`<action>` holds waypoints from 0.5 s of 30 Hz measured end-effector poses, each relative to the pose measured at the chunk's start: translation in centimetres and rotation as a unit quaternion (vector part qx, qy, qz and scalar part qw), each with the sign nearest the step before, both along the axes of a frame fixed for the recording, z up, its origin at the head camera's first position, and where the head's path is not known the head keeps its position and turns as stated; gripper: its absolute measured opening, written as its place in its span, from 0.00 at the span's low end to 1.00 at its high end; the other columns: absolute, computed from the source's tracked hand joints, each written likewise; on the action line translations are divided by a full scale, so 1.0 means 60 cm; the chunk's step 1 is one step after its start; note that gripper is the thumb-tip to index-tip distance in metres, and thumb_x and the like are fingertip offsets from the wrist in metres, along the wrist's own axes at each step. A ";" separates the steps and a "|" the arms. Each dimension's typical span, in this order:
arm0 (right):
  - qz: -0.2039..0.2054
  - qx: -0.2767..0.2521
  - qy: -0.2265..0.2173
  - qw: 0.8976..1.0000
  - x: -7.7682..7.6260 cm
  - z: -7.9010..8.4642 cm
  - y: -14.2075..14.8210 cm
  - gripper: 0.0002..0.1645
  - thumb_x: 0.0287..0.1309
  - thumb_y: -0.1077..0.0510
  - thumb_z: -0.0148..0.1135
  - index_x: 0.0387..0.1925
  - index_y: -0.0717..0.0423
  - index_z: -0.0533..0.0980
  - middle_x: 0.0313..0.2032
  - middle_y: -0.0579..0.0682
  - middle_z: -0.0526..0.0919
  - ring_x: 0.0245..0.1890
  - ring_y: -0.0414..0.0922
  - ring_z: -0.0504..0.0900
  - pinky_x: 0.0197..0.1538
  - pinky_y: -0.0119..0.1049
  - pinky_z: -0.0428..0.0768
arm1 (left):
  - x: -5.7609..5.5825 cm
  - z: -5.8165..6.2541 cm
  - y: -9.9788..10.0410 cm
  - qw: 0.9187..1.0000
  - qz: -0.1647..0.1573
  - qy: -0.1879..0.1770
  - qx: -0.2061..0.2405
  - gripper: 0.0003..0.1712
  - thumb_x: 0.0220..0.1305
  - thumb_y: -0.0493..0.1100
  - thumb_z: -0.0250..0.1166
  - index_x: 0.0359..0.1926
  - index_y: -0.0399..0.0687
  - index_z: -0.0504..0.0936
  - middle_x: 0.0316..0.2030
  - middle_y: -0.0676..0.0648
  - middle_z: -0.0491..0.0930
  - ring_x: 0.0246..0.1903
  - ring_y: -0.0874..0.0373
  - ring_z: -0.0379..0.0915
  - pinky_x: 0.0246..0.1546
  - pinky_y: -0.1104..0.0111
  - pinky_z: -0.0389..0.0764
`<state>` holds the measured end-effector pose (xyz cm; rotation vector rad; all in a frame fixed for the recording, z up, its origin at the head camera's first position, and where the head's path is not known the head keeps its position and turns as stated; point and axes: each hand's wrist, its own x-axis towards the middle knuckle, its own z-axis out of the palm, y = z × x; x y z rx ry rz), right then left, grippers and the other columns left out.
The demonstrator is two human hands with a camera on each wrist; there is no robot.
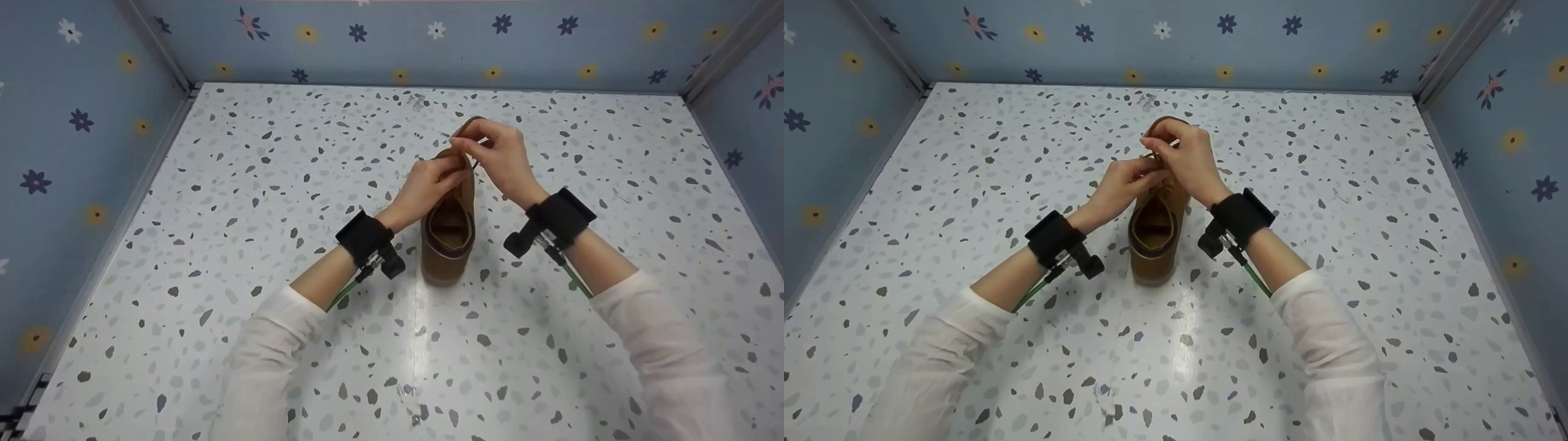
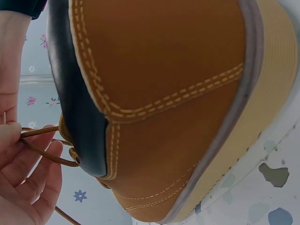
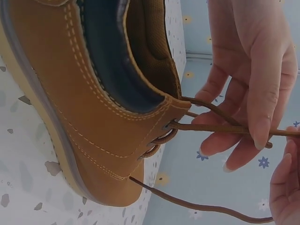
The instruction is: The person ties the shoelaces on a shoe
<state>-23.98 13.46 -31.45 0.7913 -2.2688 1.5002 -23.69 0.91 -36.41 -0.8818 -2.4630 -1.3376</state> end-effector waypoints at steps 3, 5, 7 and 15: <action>-0.008 0.015 0.000 1.000 0.001 0.007 -0.002 0.05 0.36 0.58 0.53 0.18 0.56 0.72 0.21 0.47 0.72 0.20 0.40 0.67 0.21 0.28 0.61 | 0.000 0.000 0.000 1.000 -0.005 -0.008 0.001 0.09 0.45 0.49 0.49 0.21 0.50 0.71 0.18 0.58 0.66 0.19 0.69 0.59 0.20 0.78 0.61; -0.010 0.026 -0.001 1.000 0.004 0.017 -0.005 0.06 0.37 0.58 0.52 0.19 0.56 0.72 0.21 0.47 0.72 0.20 0.40 0.67 0.21 0.28 0.60 | 0.001 0.000 0.000 1.000 -0.010 -0.012 0.004 0.10 0.45 0.49 0.49 0.21 0.49 0.71 0.18 0.58 0.66 0.18 0.69 0.60 0.19 0.78 0.61; -0.010 0.038 -0.010 0.999 0.007 0.028 -0.009 0.07 0.37 0.58 0.52 0.20 0.57 0.72 0.21 0.48 0.72 0.21 0.40 0.66 0.21 0.29 0.59 | 0.001 0.000 0.001 1.000 -0.016 -0.017 0.008 0.10 0.45 0.49 0.49 0.21 0.49 0.71 0.18 0.57 0.66 0.18 0.69 0.60 0.19 0.77 0.61; 0.013 0.125 -0.101 0.987 -0.007 0.056 -0.029 0.09 0.39 0.54 0.49 0.20 0.56 0.72 0.21 0.52 0.72 0.22 0.42 0.67 0.25 0.30 0.60 | 0.004 0.001 0.003 0.999 -0.037 -0.031 0.016 0.11 0.47 0.47 0.48 0.22 0.45 0.72 0.18 0.55 0.66 0.19 0.68 0.60 0.21 0.78 0.61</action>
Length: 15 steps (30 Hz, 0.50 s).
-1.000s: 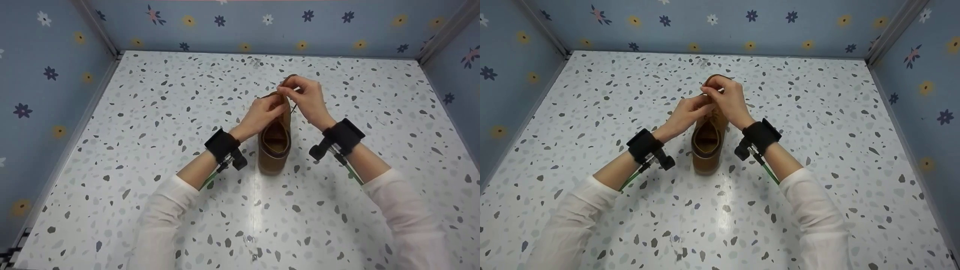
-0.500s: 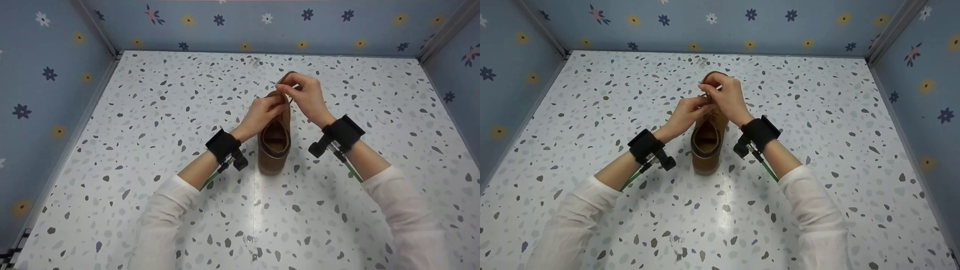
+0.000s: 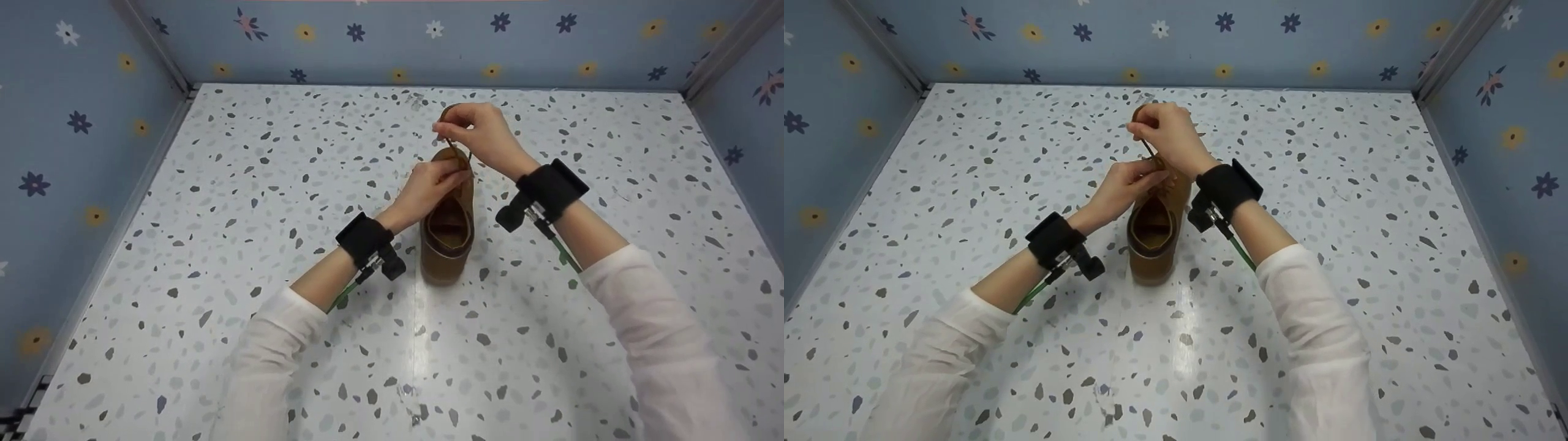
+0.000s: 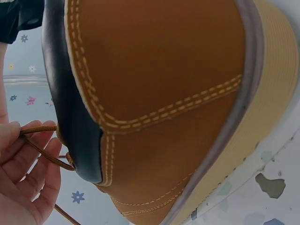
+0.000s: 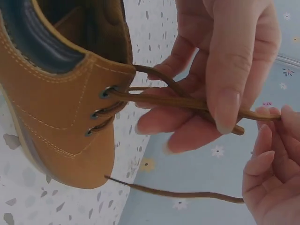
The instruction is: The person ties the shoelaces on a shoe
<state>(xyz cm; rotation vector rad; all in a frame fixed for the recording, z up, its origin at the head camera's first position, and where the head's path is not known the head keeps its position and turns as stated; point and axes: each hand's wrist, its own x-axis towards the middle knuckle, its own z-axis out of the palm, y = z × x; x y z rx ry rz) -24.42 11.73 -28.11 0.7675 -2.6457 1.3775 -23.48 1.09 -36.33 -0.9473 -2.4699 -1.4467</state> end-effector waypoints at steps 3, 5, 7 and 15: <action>0.015 0.045 -0.015 0.999 -0.016 -0.002 -0.005 0.10 0.40 0.53 0.47 0.21 0.54 0.71 0.20 0.50 0.71 0.21 0.43 0.67 0.23 0.30 0.59 | 0.009 0.009 -0.001 1.000 -0.005 -0.014 0.012 0.10 0.47 0.44 0.48 0.21 0.42 0.71 0.17 0.51 0.67 0.18 0.66 0.60 0.20 0.77 0.61; 0.019 0.065 -0.020 0.998 -0.026 -0.005 -0.008 0.10 0.41 0.52 0.47 0.23 0.53 0.71 0.21 0.49 0.71 0.20 0.42 0.67 0.23 0.30 0.60 | 0.017 0.017 -0.001 1.000 -0.002 -0.020 0.019 0.10 0.47 0.42 0.48 0.20 0.41 0.71 0.16 0.48 0.67 0.17 0.64 0.59 0.20 0.76 0.61; 0.019 0.087 -0.010 0.996 -0.035 -0.007 -0.010 0.11 0.41 0.50 0.46 0.24 0.51 0.71 0.21 0.47 0.71 0.19 0.41 0.66 0.22 0.30 0.60 | 0.025 0.024 -0.001 0.999 0.005 -0.025 0.019 0.09 0.47 0.41 0.49 0.19 0.40 0.71 0.16 0.47 0.66 0.17 0.64 0.59 0.20 0.76 0.60; 0.045 0.144 -0.017 0.988 -0.050 -0.012 -0.014 0.17 0.44 0.46 0.38 0.26 0.50 0.71 0.24 0.44 0.71 0.21 0.39 0.65 0.27 0.29 0.61 | 0.018 0.014 0.000 1.000 0.001 -0.010 0.017 0.10 0.47 0.43 0.49 0.19 0.41 0.70 0.15 0.50 0.66 0.17 0.65 0.59 0.21 0.76 0.60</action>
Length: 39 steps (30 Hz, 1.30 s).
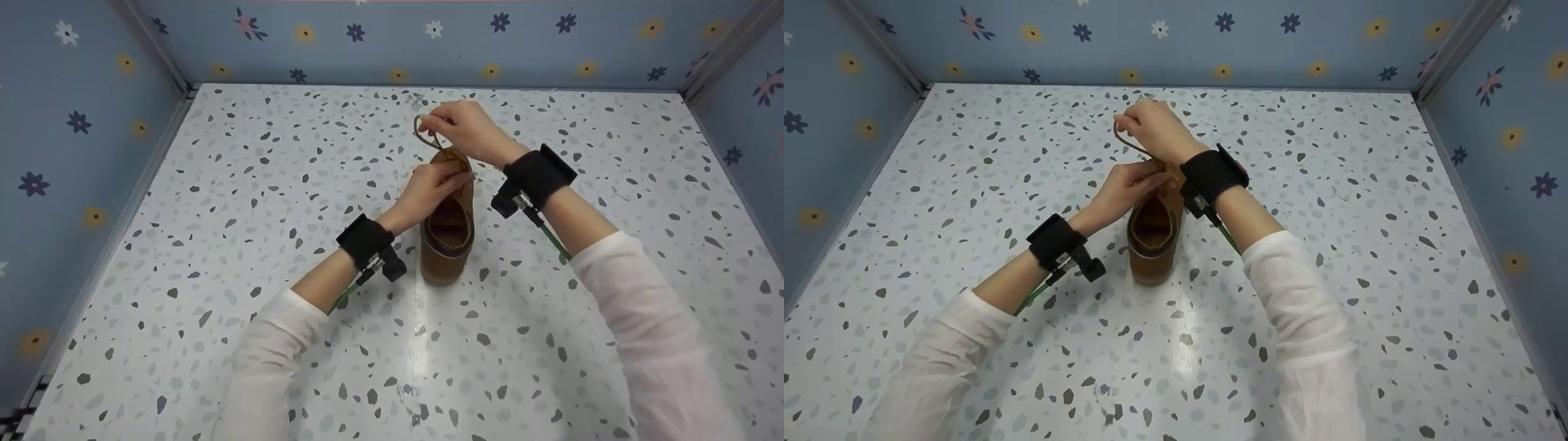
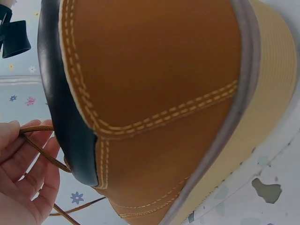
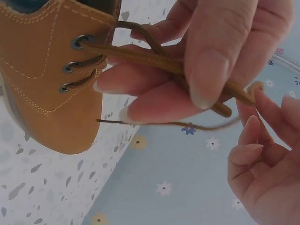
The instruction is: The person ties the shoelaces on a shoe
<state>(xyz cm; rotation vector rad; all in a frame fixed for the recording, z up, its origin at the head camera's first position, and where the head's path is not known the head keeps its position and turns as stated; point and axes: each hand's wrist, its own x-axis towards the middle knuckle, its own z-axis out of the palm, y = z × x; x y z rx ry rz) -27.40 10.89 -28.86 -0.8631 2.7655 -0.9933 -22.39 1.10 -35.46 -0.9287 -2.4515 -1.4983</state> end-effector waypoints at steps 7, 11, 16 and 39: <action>0.020 0.002 0.013 1.000 -0.001 -0.005 0.020 0.14 0.45 0.49 0.40 0.27 0.48 0.71 0.28 0.44 0.70 0.26 0.36 0.66 0.28 0.30 0.61 | -0.019 -0.021 0.001 1.000 0.000 0.006 -0.013 0.13 0.47 0.48 0.47 0.20 0.45 0.71 0.16 0.52 0.67 0.17 0.67 0.59 0.20 0.77 0.61; 0.016 -0.002 0.037 0.999 -0.003 -0.012 0.037 0.13 0.44 0.49 0.42 0.27 0.49 0.71 0.26 0.43 0.70 0.26 0.36 0.66 0.28 0.30 0.61 | -0.016 -0.017 -0.001 1.000 0.009 0.016 -0.014 0.12 0.47 0.47 0.48 0.16 0.44 0.68 0.14 0.53 0.64 0.16 0.67 0.57 0.18 0.76 0.60; 0.016 0.004 0.044 0.999 -0.005 -0.018 0.054 0.12 0.44 0.50 0.43 0.27 0.49 0.71 0.25 0.42 0.70 0.25 0.36 0.65 0.28 0.30 0.62 | 0.002 0.000 -0.002 1.000 0.018 0.013 0.006 0.11 0.47 0.41 0.49 0.14 0.40 0.65 0.14 0.50 0.62 0.16 0.64 0.56 0.18 0.75 0.58; 0.116 -0.027 0.030 0.992 0.018 -0.035 0.056 0.13 0.37 0.73 0.48 0.29 0.59 0.71 0.28 0.50 0.71 0.30 0.44 0.66 0.32 0.35 0.61 | 0.010 0.008 -0.007 0.999 0.011 -0.021 0.031 0.09 0.47 0.39 0.48 0.19 0.37 0.68 0.18 0.46 0.67 0.19 0.62 0.61 0.19 0.77 0.61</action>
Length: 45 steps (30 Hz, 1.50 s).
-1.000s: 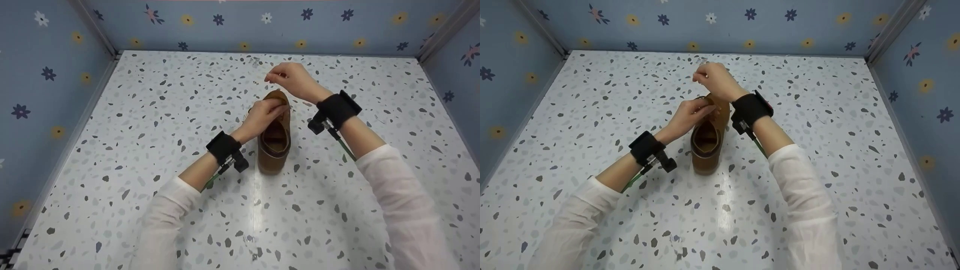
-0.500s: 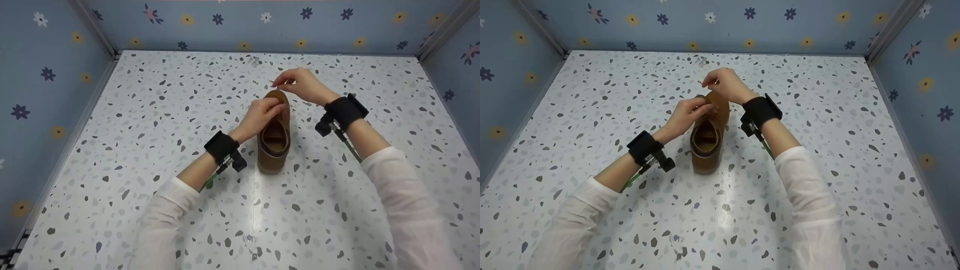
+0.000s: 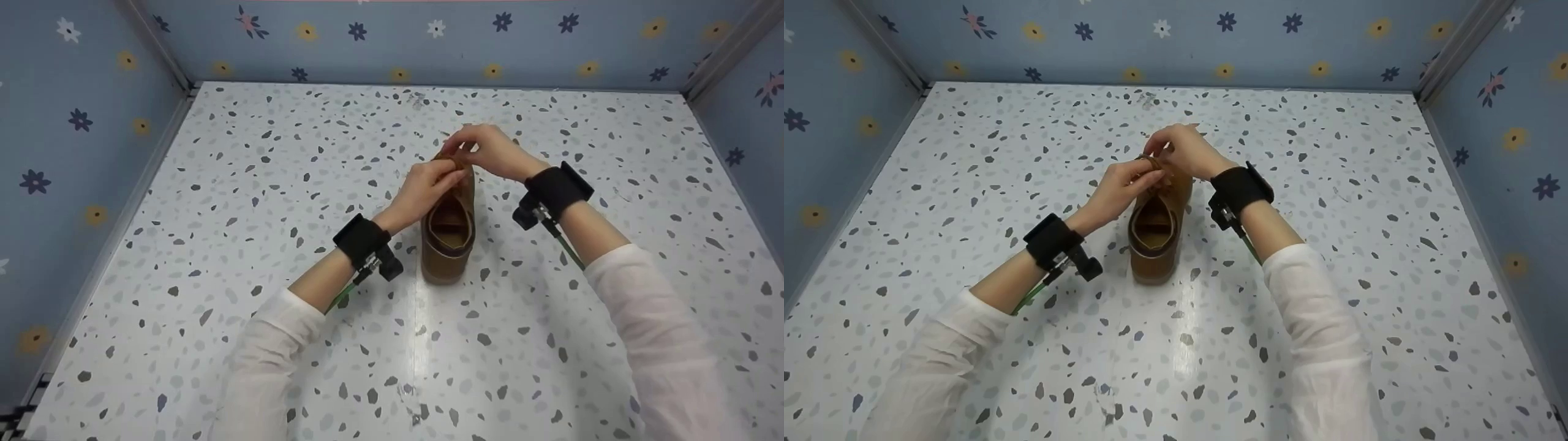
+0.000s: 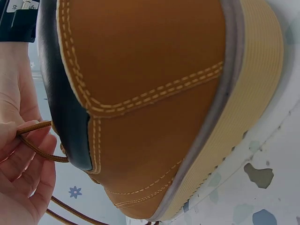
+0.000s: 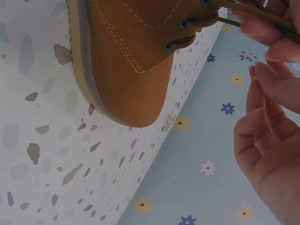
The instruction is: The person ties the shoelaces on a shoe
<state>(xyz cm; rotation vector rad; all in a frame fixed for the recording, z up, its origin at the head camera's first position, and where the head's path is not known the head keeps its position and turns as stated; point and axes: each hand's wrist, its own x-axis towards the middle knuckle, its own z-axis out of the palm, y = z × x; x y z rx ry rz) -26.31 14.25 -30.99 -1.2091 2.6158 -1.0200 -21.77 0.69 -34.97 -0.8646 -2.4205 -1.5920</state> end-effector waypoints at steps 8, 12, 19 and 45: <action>0.048 -0.034 -0.031 0.998 -0.008 -0.011 -0.001 0.22 0.32 0.81 0.42 0.29 0.60 0.71 0.30 0.52 0.67 0.32 0.44 0.63 0.32 0.35 0.61 | 0.004 0.000 -0.003 1.000 0.001 0.005 -0.008 0.09 0.47 0.39 0.49 0.18 0.37 0.68 0.17 0.46 0.67 0.18 0.63 0.60 0.18 0.77 0.60; 0.064 -0.034 -0.029 0.997 -0.010 -0.017 -0.003 0.24 0.29 0.84 0.41 0.27 0.61 0.72 0.29 0.54 0.67 0.33 0.44 0.62 0.32 0.36 0.61 | 0.005 0.002 -0.003 1.000 0.003 0.011 -0.014 0.09 0.47 0.40 0.49 0.17 0.37 0.66 0.16 0.47 0.65 0.17 0.64 0.58 0.17 0.76 0.59; 0.092 -0.016 -0.033 0.995 -0.015 -0.032 -0.007 0.17 0.37 0.77 0.44 0.29 0.58 0.71 0.28 0.50 0.67 0.30 0.41 0.64 0.32 0.30 0.62 | 0.006 -0.001 -0.004 1.000 0.005 0.024 -0.017 0.10 0.46 0.40 0.49 0.16 0.38 0.66 0.16 0.48 0.66 0.17 0.64 0.58 0.18 0.76 0.60; -0.055 -0.002 -0.040 0.998 -0.020 -0.027 0.020 0.07 0.42 0.63 0.47 0.27 0.57 0.69 0.27 0.48 0.70 0.26 0.40 0.68 0.24 0.32 0.65 | -0.020 -0.032 -0.007 1.000 -0.020 0.015 -0.008 0.11 0.46 0.47 0.48 0.19 0.44 0.68 0.19 0.53 0.68 0.19 0.67 0.61 0.19 0.76 0.62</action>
